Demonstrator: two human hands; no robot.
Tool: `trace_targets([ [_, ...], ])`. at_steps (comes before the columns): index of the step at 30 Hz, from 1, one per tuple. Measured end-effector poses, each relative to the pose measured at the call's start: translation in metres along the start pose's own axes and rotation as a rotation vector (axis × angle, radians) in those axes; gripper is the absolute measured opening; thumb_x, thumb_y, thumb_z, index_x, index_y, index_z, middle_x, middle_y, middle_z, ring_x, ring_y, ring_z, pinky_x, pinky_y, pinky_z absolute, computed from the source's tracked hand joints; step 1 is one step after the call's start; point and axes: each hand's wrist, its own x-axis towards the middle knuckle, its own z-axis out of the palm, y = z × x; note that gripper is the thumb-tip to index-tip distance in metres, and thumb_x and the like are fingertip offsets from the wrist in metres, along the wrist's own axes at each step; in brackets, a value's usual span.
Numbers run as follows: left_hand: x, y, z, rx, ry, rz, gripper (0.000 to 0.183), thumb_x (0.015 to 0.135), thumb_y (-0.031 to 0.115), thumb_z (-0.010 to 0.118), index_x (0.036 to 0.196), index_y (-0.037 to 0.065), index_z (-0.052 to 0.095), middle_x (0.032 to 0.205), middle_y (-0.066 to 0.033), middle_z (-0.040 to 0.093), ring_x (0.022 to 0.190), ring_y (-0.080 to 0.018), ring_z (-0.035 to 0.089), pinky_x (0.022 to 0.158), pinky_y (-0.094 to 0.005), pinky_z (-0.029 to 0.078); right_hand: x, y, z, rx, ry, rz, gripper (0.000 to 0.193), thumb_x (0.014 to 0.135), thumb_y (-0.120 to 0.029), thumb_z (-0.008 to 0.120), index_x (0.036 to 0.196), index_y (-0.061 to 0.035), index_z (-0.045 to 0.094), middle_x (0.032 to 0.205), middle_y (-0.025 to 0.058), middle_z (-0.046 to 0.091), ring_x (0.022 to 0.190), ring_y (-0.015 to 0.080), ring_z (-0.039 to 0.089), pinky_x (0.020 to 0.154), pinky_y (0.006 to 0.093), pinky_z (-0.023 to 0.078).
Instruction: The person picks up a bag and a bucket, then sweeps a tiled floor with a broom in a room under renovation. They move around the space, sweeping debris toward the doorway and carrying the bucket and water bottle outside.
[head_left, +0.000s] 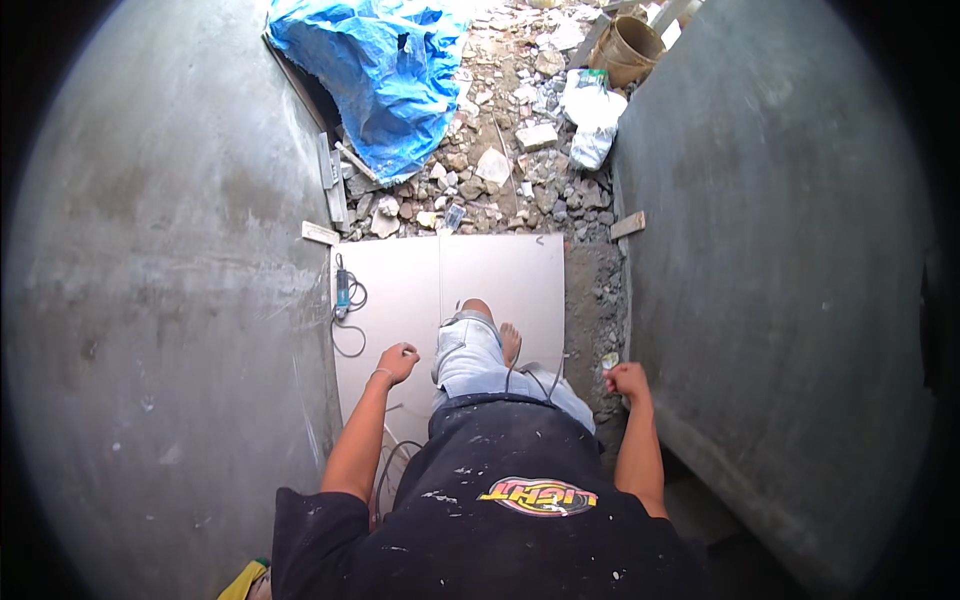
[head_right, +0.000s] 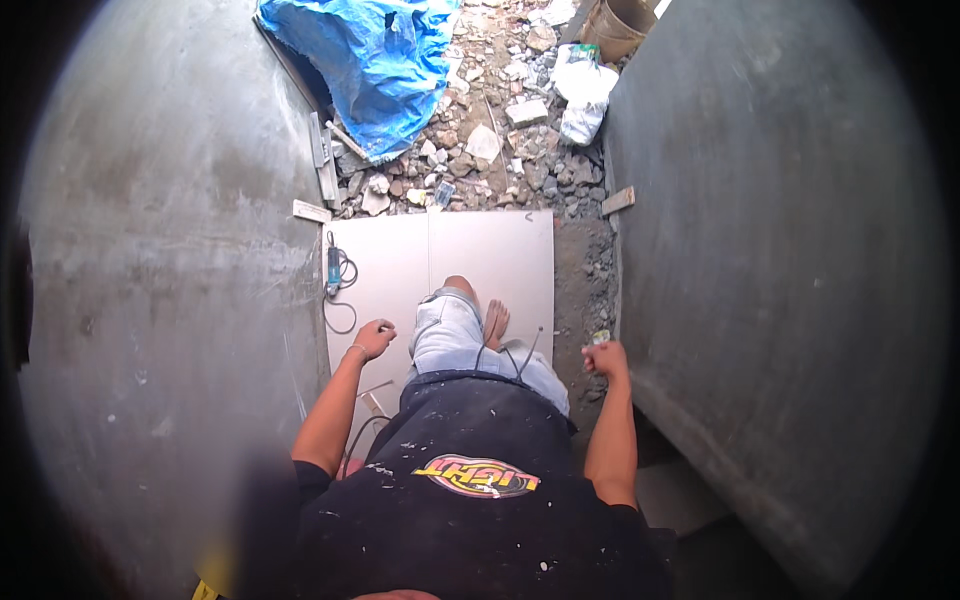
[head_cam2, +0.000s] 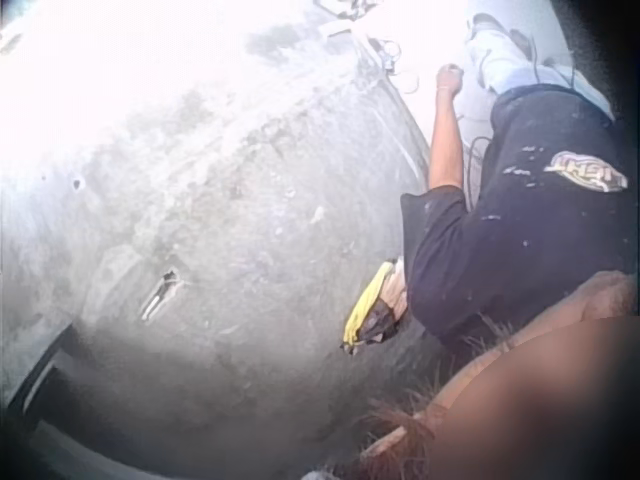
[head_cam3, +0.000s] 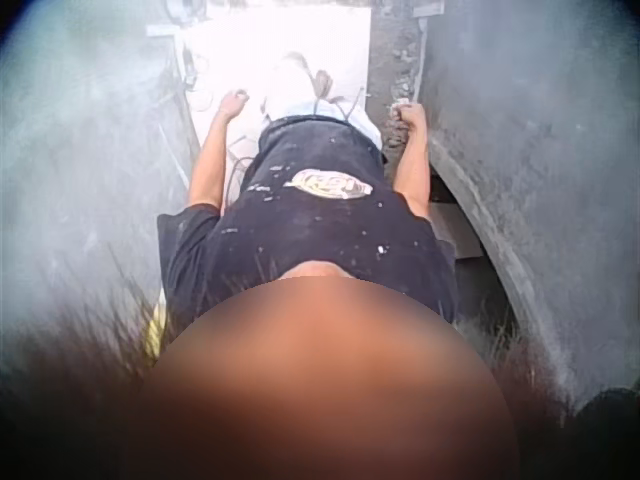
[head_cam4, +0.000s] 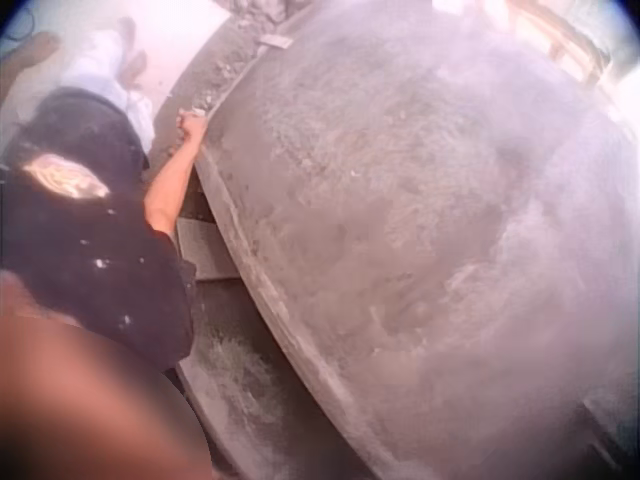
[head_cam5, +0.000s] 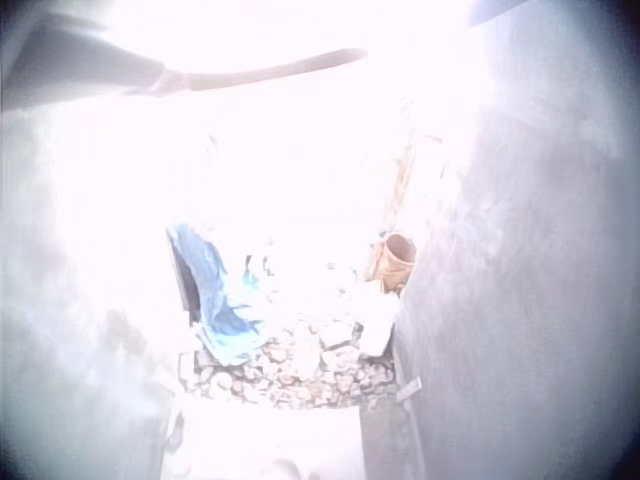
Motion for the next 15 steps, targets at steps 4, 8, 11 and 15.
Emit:
trace_targets([
  [4,0.08,0.022,-0.026,-0.351,0.046,-0.22,0.031,0.091,0.028,0.065,0.108,0.005,0.074,0.091,-0.0122,0.074,0.078,-0.0218,0.071,0.074,-0.035,0.057,0.043,-0.216,-0.042,-0.064,0.201,-0.371,0.039,0.09,-0.035,0.08,0.068,-0.0045,0.067,0.054,0.0005,0.056,0.044,0.0109,0.051,0.042,0.031,0.042],
  [8,0.163,0.076,-0.08,-0.136,-0.105,-0.392,0.027,0.094,0.025,0.064,0.108,0.003,0.072,0.088,-0.0082,0.072,0.072,-0.0166,0.068,0.062,-0.0323,0.054,0.091,-0.333,-0.059,-0.033,0.288,-0.312,0.047,0.089,-0.043,0.078,0.067,-0.0031,0.067,0.054,0.0031,0.055,0.045,0.0158,0.053,0.042,0.0344,0.043],
  [11,0.22,0.144,-0.117,-0.189,-0.137,-0.389,0.026,0.094,0.023,0.063,0.107,0.003,0.072,0.088,-0.0086,0.073,0.073,-0.0156,0.068,0.061,-0.0308,0.053,0.136,-0.358,-0.046,-0.324,0.282,-0.175,0.053,0.088,-0.049,0.076,0.068,-0.0003,0.07,0.06,0.0109,0.061,0.047,0.0224,0.057,0.043,0.0397,0.046],
  [15,0.329,0.229,-0.185,-0.249,-0.069,-0.189,0.021,0.093,0.019,0.065,0.104,0.002,0.071,0.088,-0.0085,0.073,0.073,-0.015,0.068,0.065,-0.0303,0.055,0.188,-0.354,-0.011,-0.342,0.22,0.044,0.05,0.093,-0.047,0.068,0.081,0.0008,0.076,0.08,0.0179,0.075,0.063,0.0298,0.07,0.053,0.0448,0.054],
])
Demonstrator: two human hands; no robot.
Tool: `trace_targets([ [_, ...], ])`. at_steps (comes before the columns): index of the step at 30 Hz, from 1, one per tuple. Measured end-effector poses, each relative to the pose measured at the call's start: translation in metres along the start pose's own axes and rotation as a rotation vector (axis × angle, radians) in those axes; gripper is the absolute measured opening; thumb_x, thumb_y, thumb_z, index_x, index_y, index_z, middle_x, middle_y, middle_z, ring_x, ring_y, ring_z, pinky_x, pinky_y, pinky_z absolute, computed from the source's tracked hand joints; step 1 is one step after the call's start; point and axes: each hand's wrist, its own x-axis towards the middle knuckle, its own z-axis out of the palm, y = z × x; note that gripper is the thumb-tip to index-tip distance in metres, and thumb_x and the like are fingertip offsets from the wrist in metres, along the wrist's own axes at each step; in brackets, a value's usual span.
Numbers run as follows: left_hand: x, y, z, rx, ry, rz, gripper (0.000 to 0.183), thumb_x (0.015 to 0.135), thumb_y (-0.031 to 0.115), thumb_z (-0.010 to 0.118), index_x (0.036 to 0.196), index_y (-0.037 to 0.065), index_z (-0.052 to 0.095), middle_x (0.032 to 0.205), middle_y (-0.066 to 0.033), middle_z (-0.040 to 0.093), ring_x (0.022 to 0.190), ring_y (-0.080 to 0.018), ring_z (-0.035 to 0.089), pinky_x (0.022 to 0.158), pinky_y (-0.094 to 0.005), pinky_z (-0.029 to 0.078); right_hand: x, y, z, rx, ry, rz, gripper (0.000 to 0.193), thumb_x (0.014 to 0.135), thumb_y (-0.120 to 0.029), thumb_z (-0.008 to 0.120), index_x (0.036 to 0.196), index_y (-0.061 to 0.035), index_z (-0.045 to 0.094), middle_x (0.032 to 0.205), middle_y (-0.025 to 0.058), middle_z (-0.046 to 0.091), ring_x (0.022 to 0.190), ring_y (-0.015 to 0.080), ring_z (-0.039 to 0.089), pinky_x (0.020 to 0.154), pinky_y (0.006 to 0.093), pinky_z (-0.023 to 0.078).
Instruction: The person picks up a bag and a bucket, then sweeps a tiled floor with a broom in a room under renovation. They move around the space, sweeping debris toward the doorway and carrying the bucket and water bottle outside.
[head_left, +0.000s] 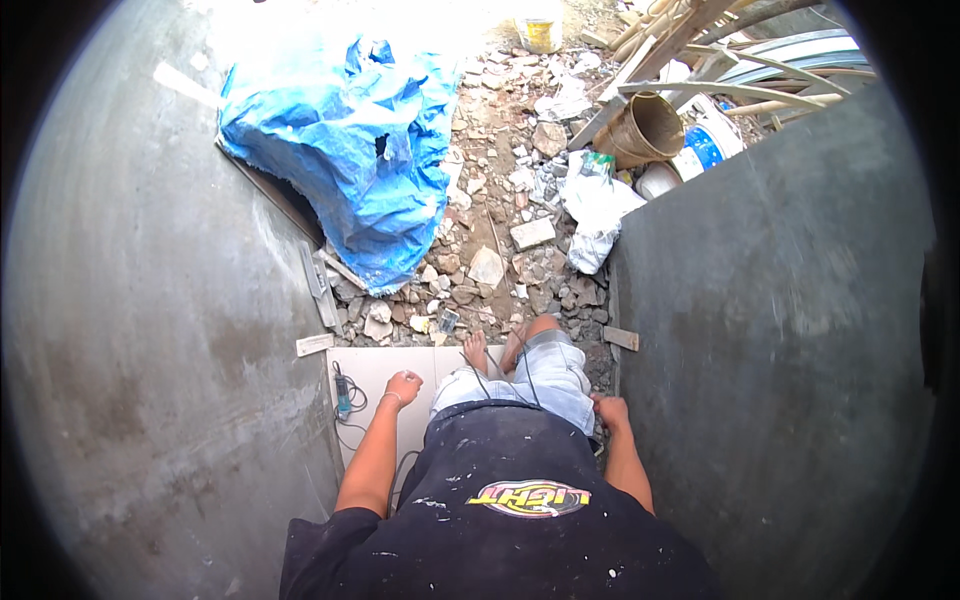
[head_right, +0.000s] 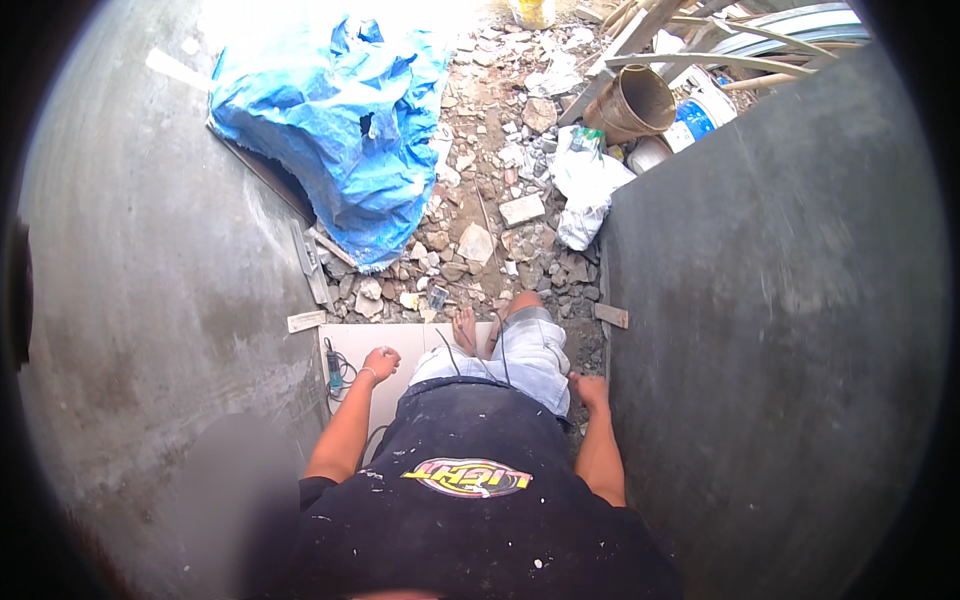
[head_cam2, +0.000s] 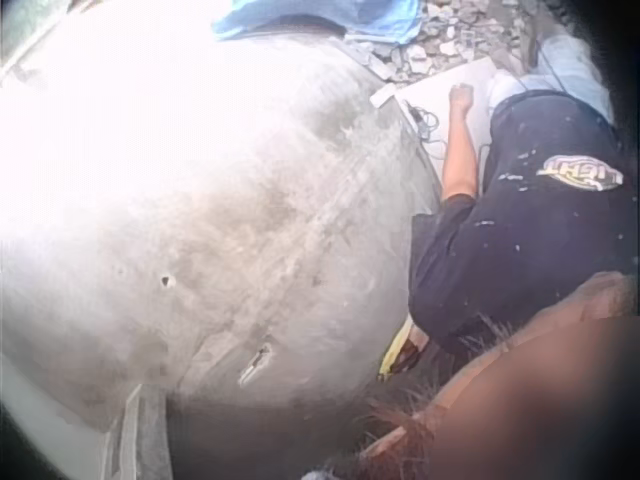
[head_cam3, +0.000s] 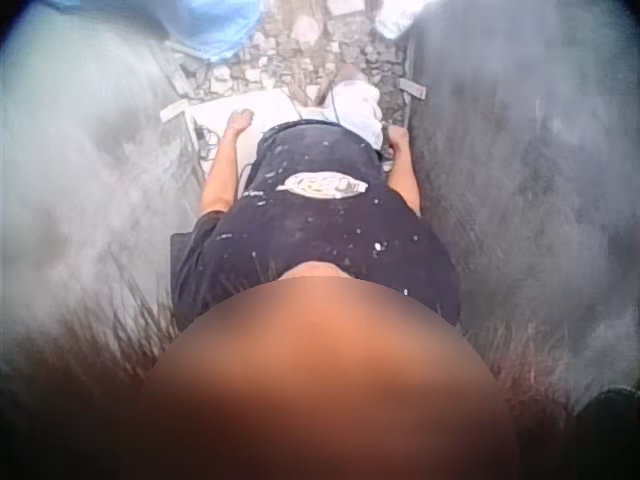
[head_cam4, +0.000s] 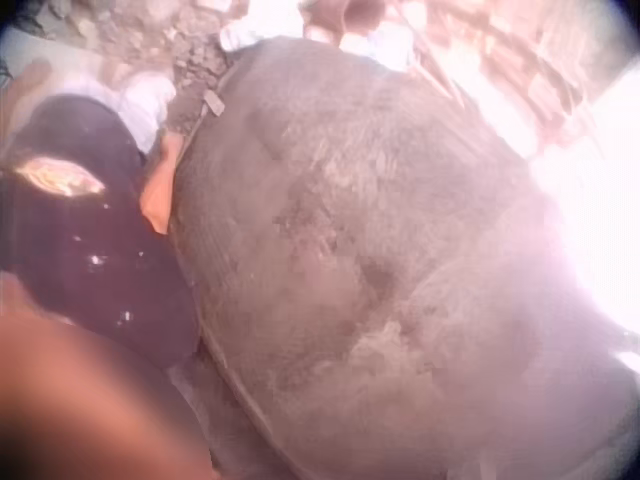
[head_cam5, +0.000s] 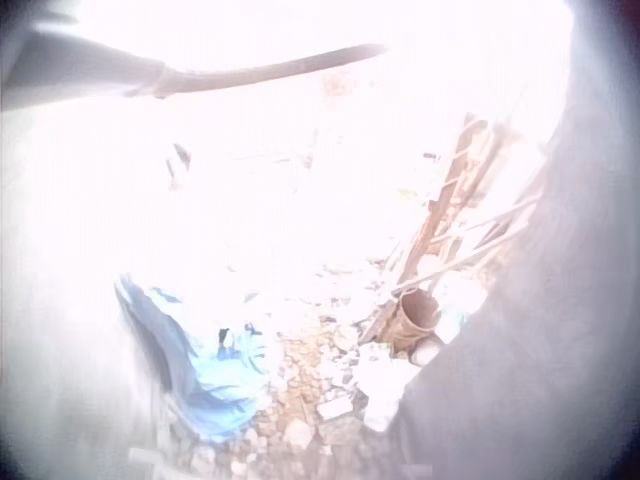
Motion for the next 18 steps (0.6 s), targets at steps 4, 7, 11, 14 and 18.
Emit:
trace_targets([
  [4,0.12,0.122,-0.046,0.048,0.067,0.185,0.018,0.094,0.015,0.064,0.101,0.001,0.069,0.088,-0.0087,0.073,0.075,-0.0156,0.069,0.068,-0.0305,0.056,0.054,-0.023,0.001,-0.603,-0.23,-0.378,0.051,0.092,-0.048,0.053,0.089,-0.0044,0.079,0.098,0.0225,0.075,0.093,0.0393,0.074,0.076,0.0472,0.056],
  [7,0.191,0.221,-0.072,-0.034,0.147,0.105,0.028,0.087,0.028,0.068,0.1,0.003,0.076,0.097,-0.0147,0.077,0.093,-0.0258,0.072,0.086,-0.0377,0.055,0.12,-0.083,-0.032,-0.383,-0.28,-0.243,0.041,0.091,-0.04,0.06,0.093,-0.0039,0.078,0.091,0.0194,0.075,0.083,0.0352,0.072,0.072,0.0458,0.055],
  [11,0.219,0.368,-0.1,0.034,0.218,0.012,0.032,0.088,0.027,0.071,0.108,0.003,0.074,0.105,-0.0152,0.076,0.098,-0.0242,0.072,0.088,-0.0368,0.054,0.224,-0.244,-0.132,-0.287,-0.139,-0.258,0.029,0.089,-0.029,0.068,0.098,-0.0033,0.078,0.082,0.0153,0.075,0.069,0.0298,0.069,0.065,0.0438,0.055],
  [14,0.204,0.467,-0.123,0.079,0.163,0.139,0.027,0.093,0.02,0.068,0.111,0.0,0.069,0.092,-0.0075,0.073,0.082,-0.0149,0.067,0.077,-0.032,0.053,0.288,-0.407,-0.238,0.088,-0.184,-0.109,0.023,0.091,-0.023,0.072,0.099,-0.0013,0.074,0.071,0.0106,0.07,0.055,0.0192,0.062,0.053,0.0368,0.051],
  [18,0.216,0.563,-0.148,-0.214,0.202,0.224,0.03,0.093,0.022,0.068,0.115,0.002,0.069,0.092,-0.0084,0.073,0.081,-0.0148,0.067,0.076,-0.0319,0.053,0.362,-0.624,-0.376,0.067,-0.135,-0.441,0.02,0.094,-0.021,0.072,0.098,-0.0023,0.069,0.068,0.0068,0.064,0.052,0.0124,0.056,0.047,0.0291,0.044],
])
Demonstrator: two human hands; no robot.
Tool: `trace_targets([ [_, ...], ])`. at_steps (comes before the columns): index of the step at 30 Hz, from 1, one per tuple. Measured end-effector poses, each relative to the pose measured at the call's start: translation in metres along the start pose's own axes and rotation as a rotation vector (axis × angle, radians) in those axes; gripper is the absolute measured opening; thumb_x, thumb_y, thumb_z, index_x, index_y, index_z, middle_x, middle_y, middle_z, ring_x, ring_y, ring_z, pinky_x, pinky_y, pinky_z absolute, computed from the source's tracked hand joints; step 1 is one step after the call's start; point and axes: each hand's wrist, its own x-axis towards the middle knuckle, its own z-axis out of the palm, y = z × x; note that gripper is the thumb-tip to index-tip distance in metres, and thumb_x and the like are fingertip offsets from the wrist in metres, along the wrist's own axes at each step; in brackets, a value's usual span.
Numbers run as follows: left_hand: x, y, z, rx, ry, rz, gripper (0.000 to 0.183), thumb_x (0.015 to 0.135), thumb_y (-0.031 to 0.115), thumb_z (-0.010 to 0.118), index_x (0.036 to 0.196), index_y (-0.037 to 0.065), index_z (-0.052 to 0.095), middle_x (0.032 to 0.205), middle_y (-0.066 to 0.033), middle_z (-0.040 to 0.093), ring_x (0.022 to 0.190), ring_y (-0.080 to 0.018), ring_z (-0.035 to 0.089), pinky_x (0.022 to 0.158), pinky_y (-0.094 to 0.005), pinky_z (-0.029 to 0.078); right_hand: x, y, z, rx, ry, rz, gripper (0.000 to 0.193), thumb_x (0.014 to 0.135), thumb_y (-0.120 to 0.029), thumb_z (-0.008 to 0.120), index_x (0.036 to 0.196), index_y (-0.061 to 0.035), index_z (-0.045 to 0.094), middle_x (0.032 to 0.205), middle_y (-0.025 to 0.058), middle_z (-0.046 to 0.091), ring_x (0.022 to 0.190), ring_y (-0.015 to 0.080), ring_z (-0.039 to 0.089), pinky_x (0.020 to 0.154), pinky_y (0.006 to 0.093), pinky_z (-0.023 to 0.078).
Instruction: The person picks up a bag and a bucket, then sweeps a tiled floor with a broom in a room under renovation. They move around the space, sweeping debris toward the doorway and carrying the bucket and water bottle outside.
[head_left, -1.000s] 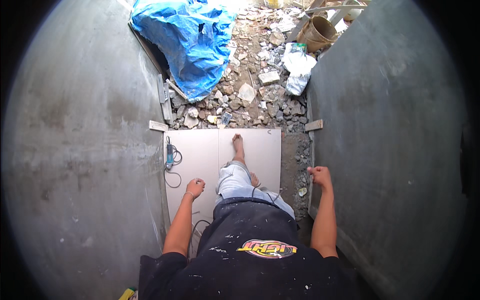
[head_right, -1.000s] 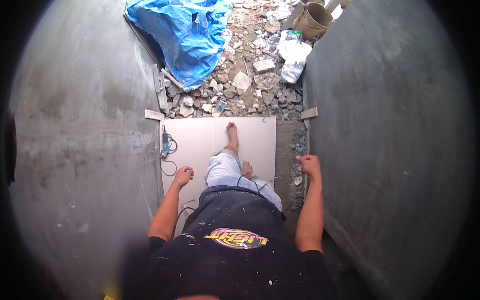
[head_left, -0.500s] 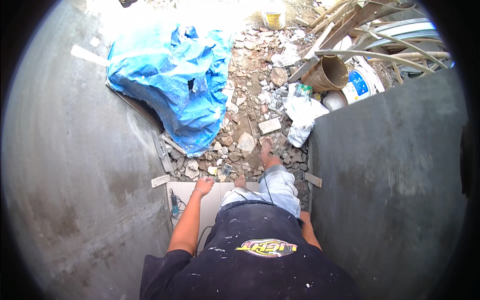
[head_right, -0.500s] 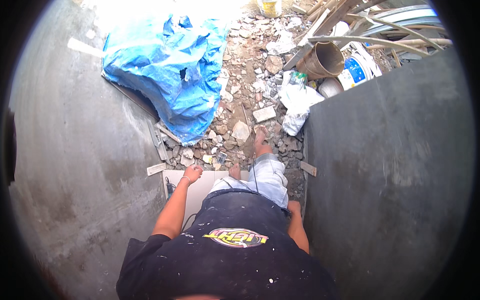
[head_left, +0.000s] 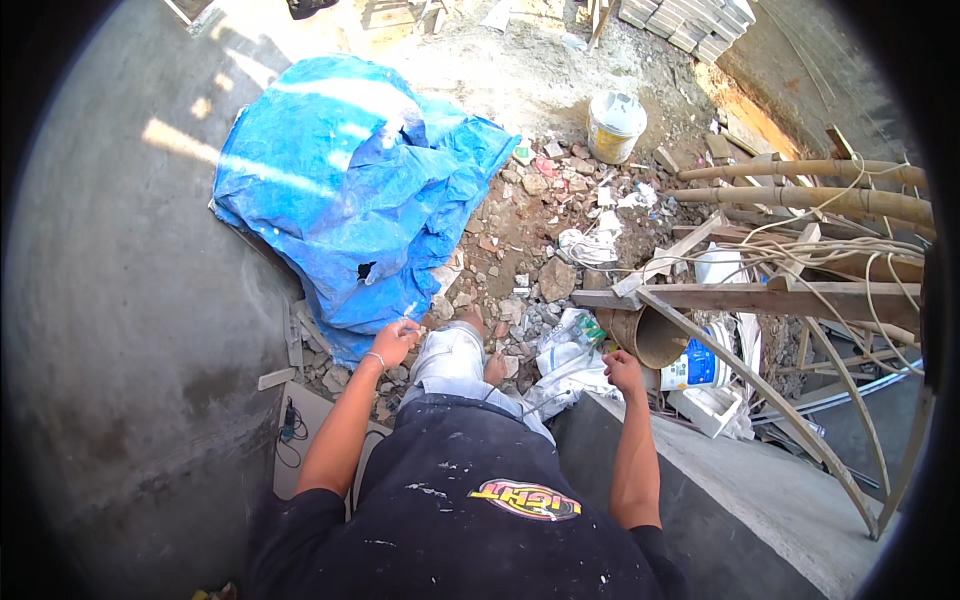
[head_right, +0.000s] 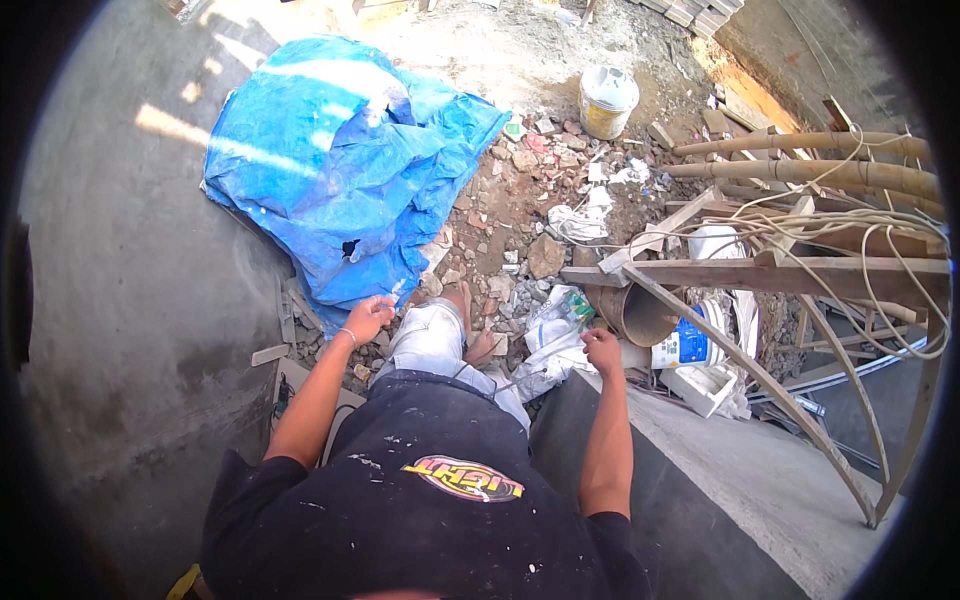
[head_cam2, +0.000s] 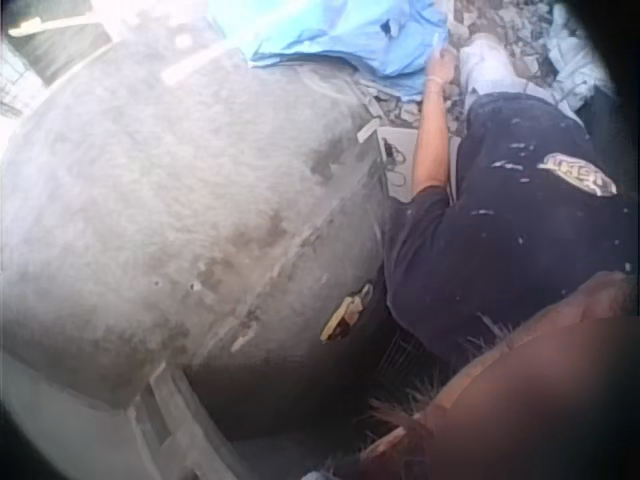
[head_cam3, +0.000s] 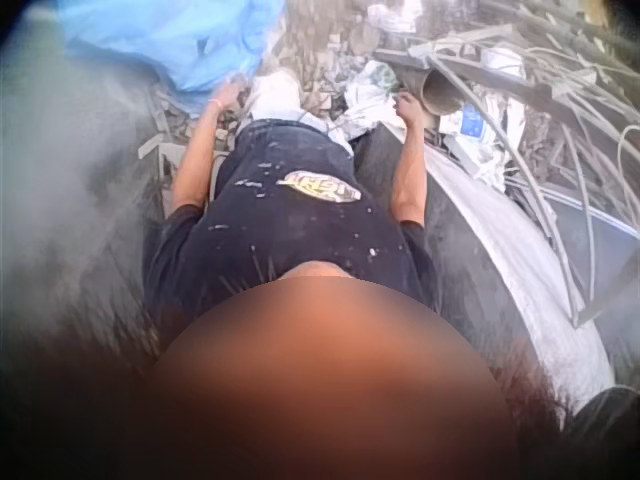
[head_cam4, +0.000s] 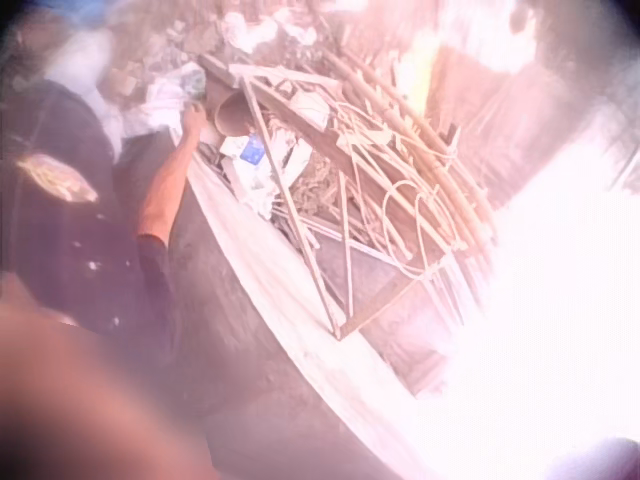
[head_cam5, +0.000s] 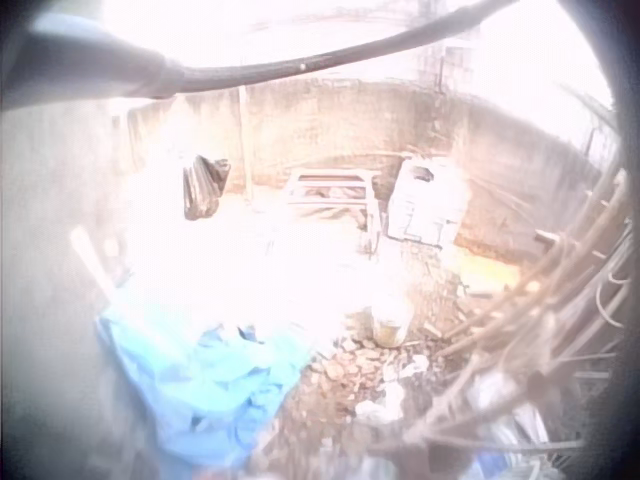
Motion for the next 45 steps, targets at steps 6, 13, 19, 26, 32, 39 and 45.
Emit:
trace_targets([
  [6,0.095,0.036,-0.02,0.255,-0.048,-0.112,0.029,0.091,0.023,0.069,0.113,0.003,0.071,0.095,-0.0108,0.074,0.083,-0.0188,0.07,0.078,-0.0334,0.054,0.163,-0.163,-0.083,-0.189,0.195,-0.112,0.019,0.094,-0.021,0.071,0.102,-0.004,0.07,0.067,0.0044,0.063,0.056,0.0104,0.057,0.05,0.0292,0.044],
  [13,0.279,0.121,-0.076,0.235,0.065,-0.267,0.03,0.09,0.026,0.071,0.109,0.004,0.073,0.096,-0.0128,0.075,0.089,-0.0231,0.071,0.083,-0.0377,0.055,0.196,-0.203,0.003,0.326,0.051,0.249,0.015,0.097,-0.019,0.065,0.096,-0.005,0.068,0.068,0.0073,0.063,0.048,0.0145,0.057,0.045,0.0313,0.046],
  [19,0.425,0.215,-0.126,0.116,0.084,-0.28,0.035,0.089,0.03,0.073,0.112,0.004,0.072,0.115,-0.0177,0.074,0.108,-0.0325,0.07,0.096,-0.0414,0.053,0.207,-0.202,-0.001,0.199,-0.064,0.598,0.014,0.091,-0.011,0.063,0.1,-0.0032,0.07,0.069,0.0084,0.063,0.05,0.0177,0.057,0.046,0.0348,0.049],
  [26,0.575,0.307,-0.143,-0.118,0.154,-0.266,0.025,0.092,0.019,0.069,0.11,0.002,0.07,0.095,-0.0077,0.072,0.081,-0.0168,0.068,0.073,-0.0324,0.057,0.361,-0.308,-0.065,0.162,-0.022,0.594,0.02,0.093,-0.009,0.054,0.102,-0.0017,0.07,0.072,0.0102,0.066,0.052,0.0201,0.059,0.046,0.0361,0.05],
  [32,0.642,0.353,-0.225,-0.129,0.182,-0.307,0.023,0.093,0.022,0.068,0.105,0.004,0.071,0.096,-0.0068,0.072,0.076,-0.0163,0.067,0.066,-0.032,0.053,0.597,-0.545,-0.122,0.13,0.005,0.184,0.025,0.094,-0.01,0.052,0.11,-0.0018,0.071,0.074,0.0087,0.065,0.058,0.0191,0.061,0.048,0.0351,0.048],
  [39,0.686,0.405,-0.367,-0.644,0.741,-0.234,0.021,0.095,0.023,0.066,0.111,0.01,0.069,0.103,-0.0049,0.073,0.081,-0.0179,0.07,0.063,-0.0323,0.052,0.751,-0.908,-0.126,-0.12,0.007,-0.39,0.023,0.095,-0.024,0.067,0.106,-0.0041,0.071,0.079,0.0059,0.067,0.066,0.0132,0.059,0.056,0.0299,0.047],
  [45,0.846,0.439,-0.52,-1.03,1.252,-0.026,0.043,0.089,0.016,0.073,0.127,0.002,0.058,0.104,-0.0086,0.07,0.082,-0.0172,0.068,0.065,-0.0299,0.052,0.872,-1.149,-0.015,0.128,-0.13,-0.671,0.022,0.097,-0.026,0.066,0.109,-0.0067,0.069,0.086,0.002,0.064,0.077,0.0118,0.056,0.069,0.0283,0.048],
])
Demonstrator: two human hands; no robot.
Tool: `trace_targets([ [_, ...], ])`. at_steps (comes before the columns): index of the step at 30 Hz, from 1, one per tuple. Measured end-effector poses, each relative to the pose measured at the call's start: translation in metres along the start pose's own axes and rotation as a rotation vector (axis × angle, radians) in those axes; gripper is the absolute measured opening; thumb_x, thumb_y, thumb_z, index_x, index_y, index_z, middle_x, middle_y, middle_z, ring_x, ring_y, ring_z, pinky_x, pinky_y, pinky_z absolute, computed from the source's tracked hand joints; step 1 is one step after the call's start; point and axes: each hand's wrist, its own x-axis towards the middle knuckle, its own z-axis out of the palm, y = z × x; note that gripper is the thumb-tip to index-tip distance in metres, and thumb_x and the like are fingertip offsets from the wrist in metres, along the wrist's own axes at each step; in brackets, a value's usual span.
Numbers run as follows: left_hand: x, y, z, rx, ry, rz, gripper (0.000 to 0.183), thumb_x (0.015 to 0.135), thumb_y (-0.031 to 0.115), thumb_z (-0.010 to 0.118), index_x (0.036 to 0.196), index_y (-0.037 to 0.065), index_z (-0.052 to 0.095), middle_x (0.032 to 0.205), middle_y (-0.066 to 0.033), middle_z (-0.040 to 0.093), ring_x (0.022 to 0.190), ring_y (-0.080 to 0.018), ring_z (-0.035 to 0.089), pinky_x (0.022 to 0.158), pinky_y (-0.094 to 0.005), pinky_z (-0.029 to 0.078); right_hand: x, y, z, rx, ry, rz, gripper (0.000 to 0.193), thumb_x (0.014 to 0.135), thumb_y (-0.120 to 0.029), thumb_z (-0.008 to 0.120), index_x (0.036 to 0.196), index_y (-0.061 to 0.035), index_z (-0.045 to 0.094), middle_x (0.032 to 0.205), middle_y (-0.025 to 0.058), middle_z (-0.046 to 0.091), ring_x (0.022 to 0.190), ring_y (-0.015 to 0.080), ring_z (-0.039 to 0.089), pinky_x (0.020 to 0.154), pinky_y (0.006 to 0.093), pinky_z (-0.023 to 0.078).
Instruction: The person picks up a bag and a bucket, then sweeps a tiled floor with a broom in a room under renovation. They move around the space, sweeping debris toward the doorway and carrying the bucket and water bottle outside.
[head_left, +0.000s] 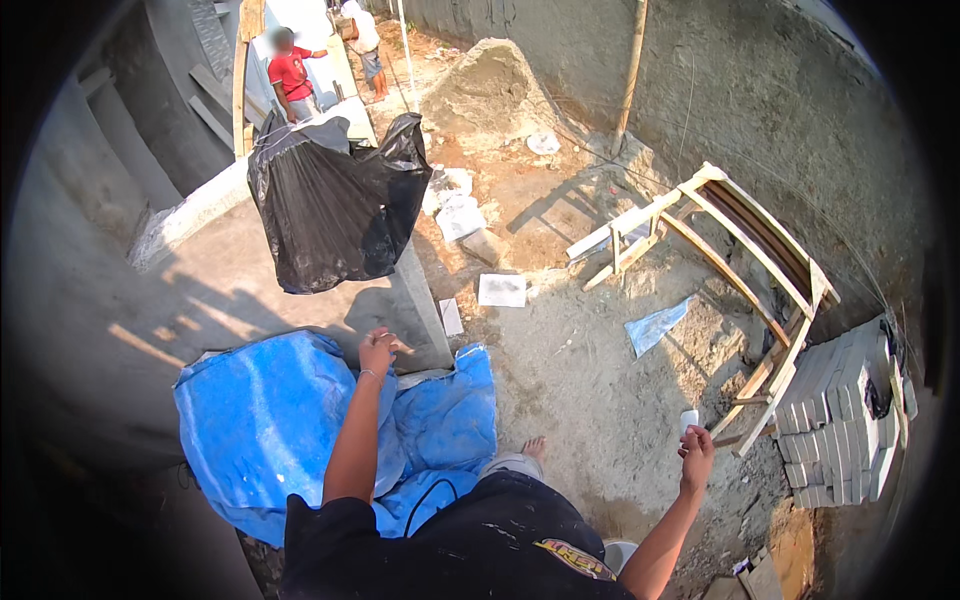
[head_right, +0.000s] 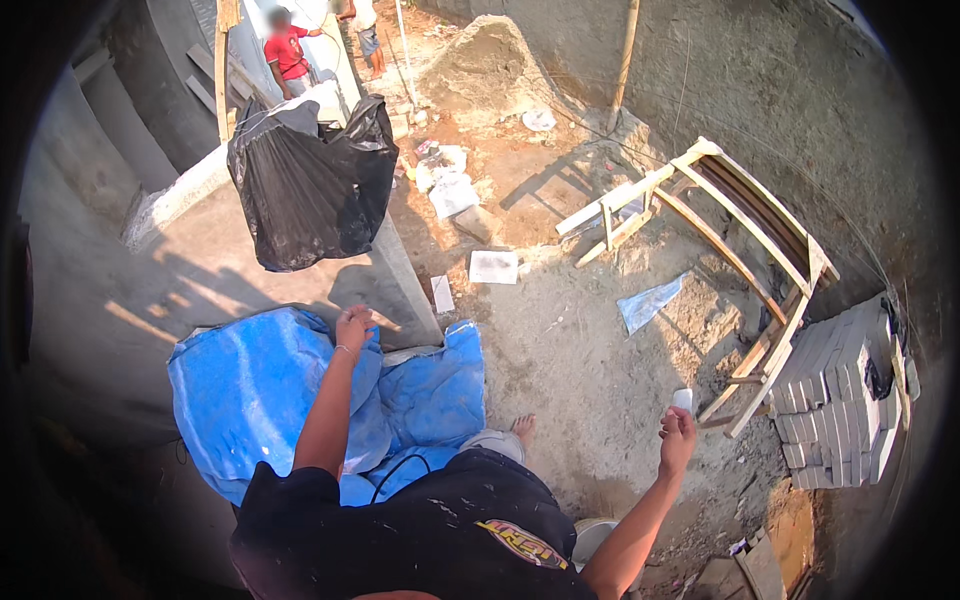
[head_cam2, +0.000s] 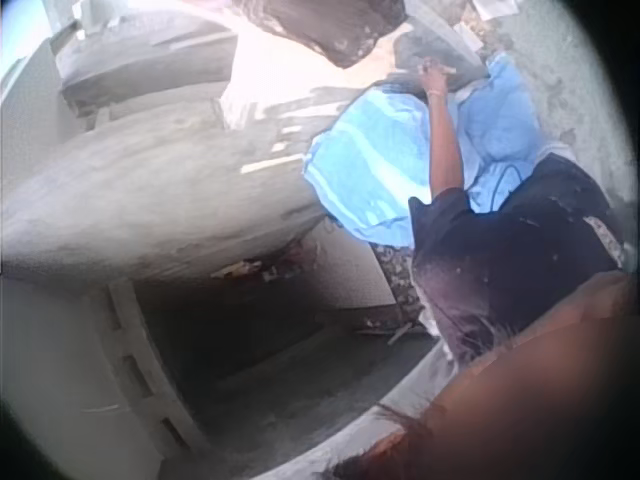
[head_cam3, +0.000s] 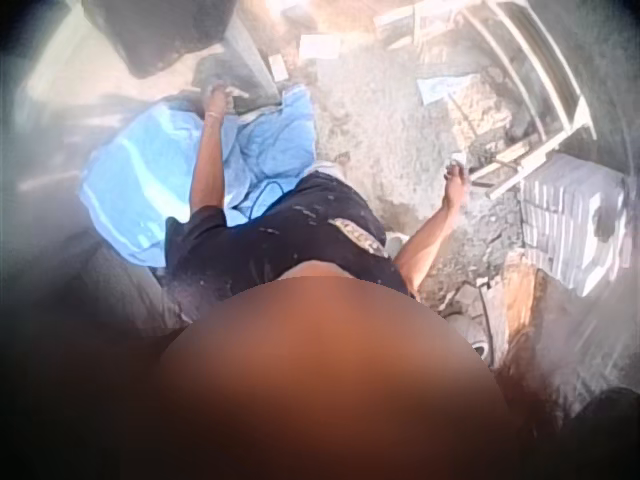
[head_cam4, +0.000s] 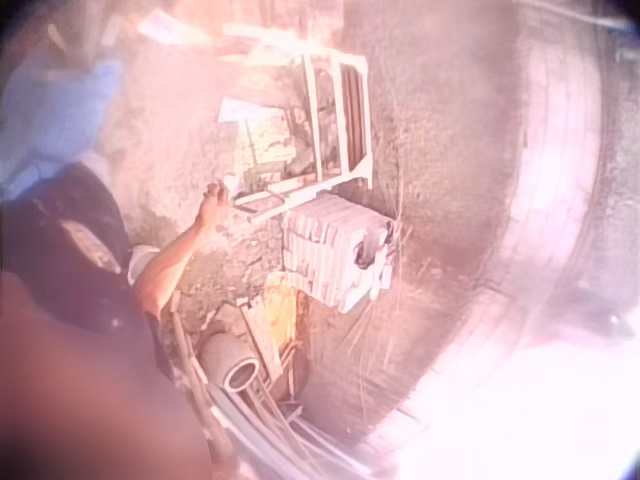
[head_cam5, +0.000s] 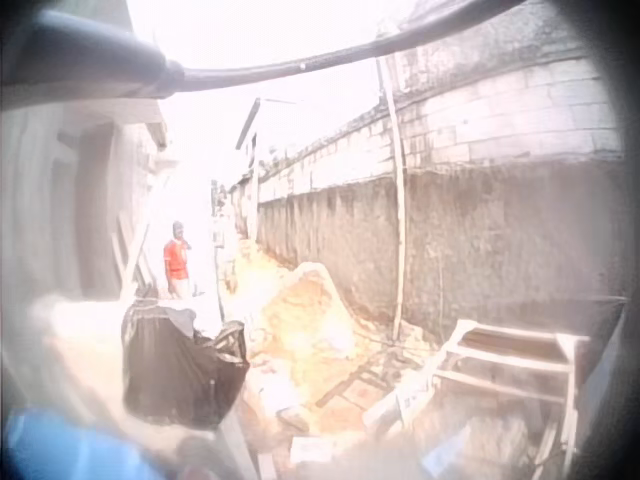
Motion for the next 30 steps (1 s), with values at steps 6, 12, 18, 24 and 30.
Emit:
trace_targets([
  [6,0.083,0.0,0.14,0.124,0.489,-0.081,0.114,0.074,0.038,0.087,0.147,-0.024,0.024,0.147,-0.0373,0.047,0.139,-0.0437,0.047,0.117,-0.0407,0.036,0.167,0.002,0.083,-0.117,-0.162,0.11,0.019,0.09,-0.012,0.071,0.108,-0.0049,0.067,0.085,0.0016,0.065,0.074,0.0125,0.059,0.066,0.0298,0.051],
  [12,0.133,0.054,0.173,0.4,0.742,-0.13,0.118,0.076,0.055,0.083,0.147,-0.022,0.029,0.155,-0.0369,0.034,0.147,-0.044,0.033,0.121,-0.0426,0.03,0.274,0.001,0.127,-0.099,-0.225,0.274,0.027,0.083,0.001,0.07,0.109,-0.0026,0.067,0.086,0.0051,0.07,0.07,0.014,0.064,0.062,0.0274,0.052],
  [18,0.146,0.048,0.204,0.423,1.046,-0.124,0.11,0.082,0.053,0.079,0.149,-0.019,0.031,0.155,-0.037,0.035,0.145,-0.0448,0.035,0.119,-0.044,0.033,0.455,-0.047,0.284,-0.264,-0.569,0.266,0.028,0.084,-0.001,0.072,0.111,-0.0033,0.068,0.083,0.0054,0.071,0.069,0.014,0.065,0.062,0.029,0.052],
  [24,0.149,0.064,0.235,0.331,1.253,0.077,0.089,0.085,0.042,0.081,0.146,-0.012,0.045,0.147,-0.0302,0.051,0.135,-0.0419,0.049,0.115,-0.0439,0.037,0.614,-0.224,0.541,-0.541,-1.019,-0.293,0.021,0.086,-0.009,0.076,0.105,-0.0042,0.071,0.078,0.0048,0.071,0.072,0.0134,0.064,0.069,0.0301,0.051],
  [30,0.176,0.057,0.27,0.413,1.51,-0.067,0.066,0.082,0.037,0.088,0.119,-0.011,0.061,0.119,-0.0246,0.067,0.107,-0.0338,0.064,0.098,-0.041,0.049,0.674,-0.353,0.763,-0.211,-1.15,-0.366,0.02,0.096,-0.013,0.069,0.112,-0.0019,0.069,0.08,0.0024,0.066,0.071,0.0087,0.057,0.068,0.0256,0.047],
])
